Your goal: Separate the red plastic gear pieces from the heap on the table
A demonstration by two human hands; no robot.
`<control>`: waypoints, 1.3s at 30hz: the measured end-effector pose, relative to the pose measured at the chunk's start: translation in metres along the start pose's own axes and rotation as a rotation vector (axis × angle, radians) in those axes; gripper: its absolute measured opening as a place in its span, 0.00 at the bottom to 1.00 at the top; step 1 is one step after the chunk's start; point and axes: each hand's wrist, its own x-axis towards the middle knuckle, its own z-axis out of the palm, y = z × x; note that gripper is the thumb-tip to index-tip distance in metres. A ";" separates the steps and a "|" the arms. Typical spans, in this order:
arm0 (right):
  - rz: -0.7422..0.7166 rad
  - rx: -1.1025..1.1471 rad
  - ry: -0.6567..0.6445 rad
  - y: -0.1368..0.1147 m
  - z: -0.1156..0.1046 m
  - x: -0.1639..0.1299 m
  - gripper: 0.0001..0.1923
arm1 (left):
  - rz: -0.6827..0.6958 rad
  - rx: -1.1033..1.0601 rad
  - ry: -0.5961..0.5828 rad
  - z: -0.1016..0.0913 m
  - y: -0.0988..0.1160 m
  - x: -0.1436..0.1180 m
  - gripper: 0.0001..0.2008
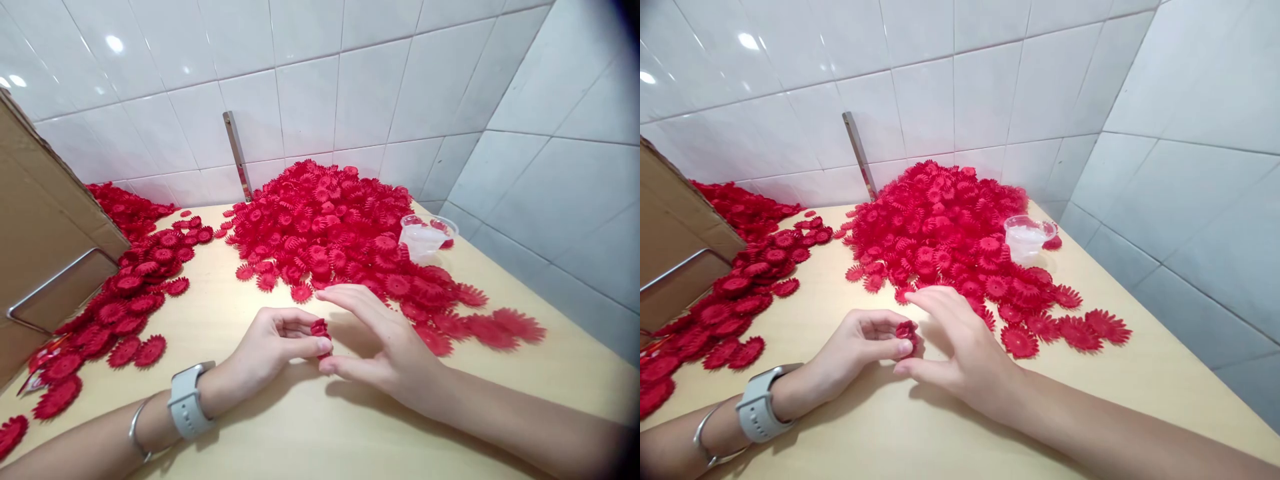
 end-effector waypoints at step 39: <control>-0.006 0.075 -0.015 -0.006 -0.003 -0.004 0.12 | -0.057 -0.258 -0.038 -0.001 -0.007 0.001 0.28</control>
